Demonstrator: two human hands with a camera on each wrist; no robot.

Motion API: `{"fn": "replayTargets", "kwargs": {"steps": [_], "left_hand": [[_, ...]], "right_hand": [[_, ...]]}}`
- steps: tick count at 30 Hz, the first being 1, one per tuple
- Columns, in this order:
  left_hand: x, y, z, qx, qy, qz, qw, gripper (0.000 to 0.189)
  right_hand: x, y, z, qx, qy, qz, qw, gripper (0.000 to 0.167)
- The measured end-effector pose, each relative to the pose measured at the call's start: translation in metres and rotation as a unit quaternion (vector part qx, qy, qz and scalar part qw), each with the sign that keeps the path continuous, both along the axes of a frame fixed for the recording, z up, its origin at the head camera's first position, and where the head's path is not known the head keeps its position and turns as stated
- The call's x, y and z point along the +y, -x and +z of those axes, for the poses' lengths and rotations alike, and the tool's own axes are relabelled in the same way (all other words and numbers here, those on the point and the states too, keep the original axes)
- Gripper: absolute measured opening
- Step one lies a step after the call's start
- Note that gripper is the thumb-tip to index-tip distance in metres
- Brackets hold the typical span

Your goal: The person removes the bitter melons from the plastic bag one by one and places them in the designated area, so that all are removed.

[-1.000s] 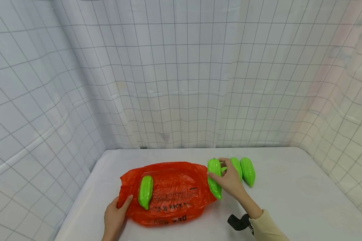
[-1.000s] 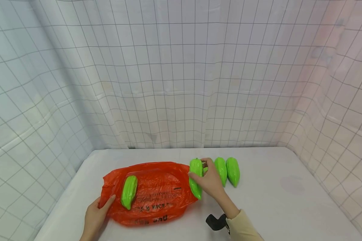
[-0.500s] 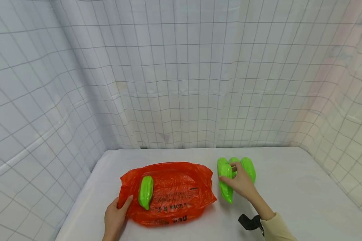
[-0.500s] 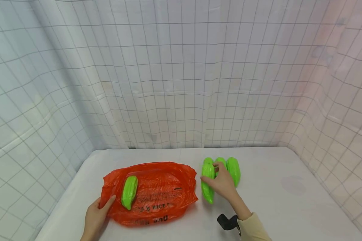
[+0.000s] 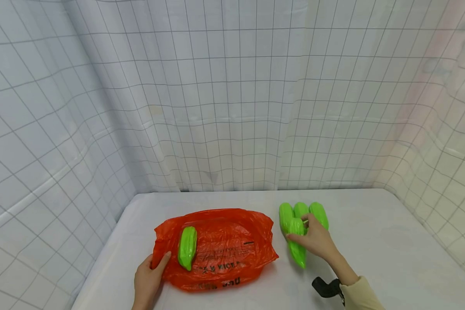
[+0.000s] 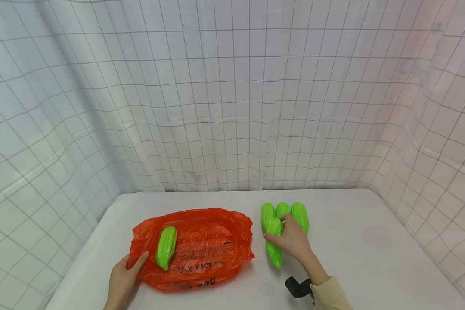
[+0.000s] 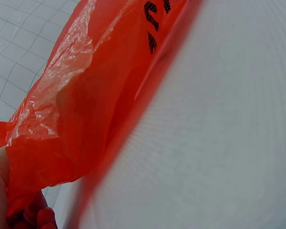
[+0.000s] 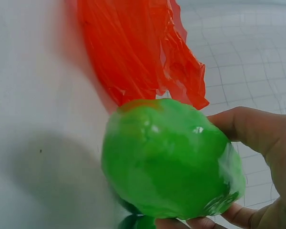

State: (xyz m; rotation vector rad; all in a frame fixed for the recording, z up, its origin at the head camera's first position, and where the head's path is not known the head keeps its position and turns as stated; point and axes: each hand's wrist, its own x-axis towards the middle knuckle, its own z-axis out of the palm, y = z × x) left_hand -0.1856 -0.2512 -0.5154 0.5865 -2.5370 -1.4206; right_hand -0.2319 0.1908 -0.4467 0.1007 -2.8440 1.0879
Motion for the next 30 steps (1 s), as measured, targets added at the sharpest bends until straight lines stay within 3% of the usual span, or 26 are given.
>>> {"fn": "replayTargets", "kwargs": {"steps": [12, 19, 30], "left_hand": [[0.0, 0.0, -0.001, 0.008, 0.013, 0.006, 0.9999, 0.061], [0.001, 0.0, 0.0, 0.005, 0.003, 0.0, 1.0, 0.069], [0.002, -0.001, 0.0, 0.008, -0.003, 0.005, 0.9999, 0.066]], "right_hand": [[0.006, -0.003, -0.005, -0.029, -0.022, 0.001, 0.9993, 0.069], [0.007, -0.006, -0.007, -0.048, -0.031, -0.004, 0.9984, 0.069], [0.009, -0.008, -0.01, -0.055, -0.051, 0.002, 0.9972, 0.07]]}}
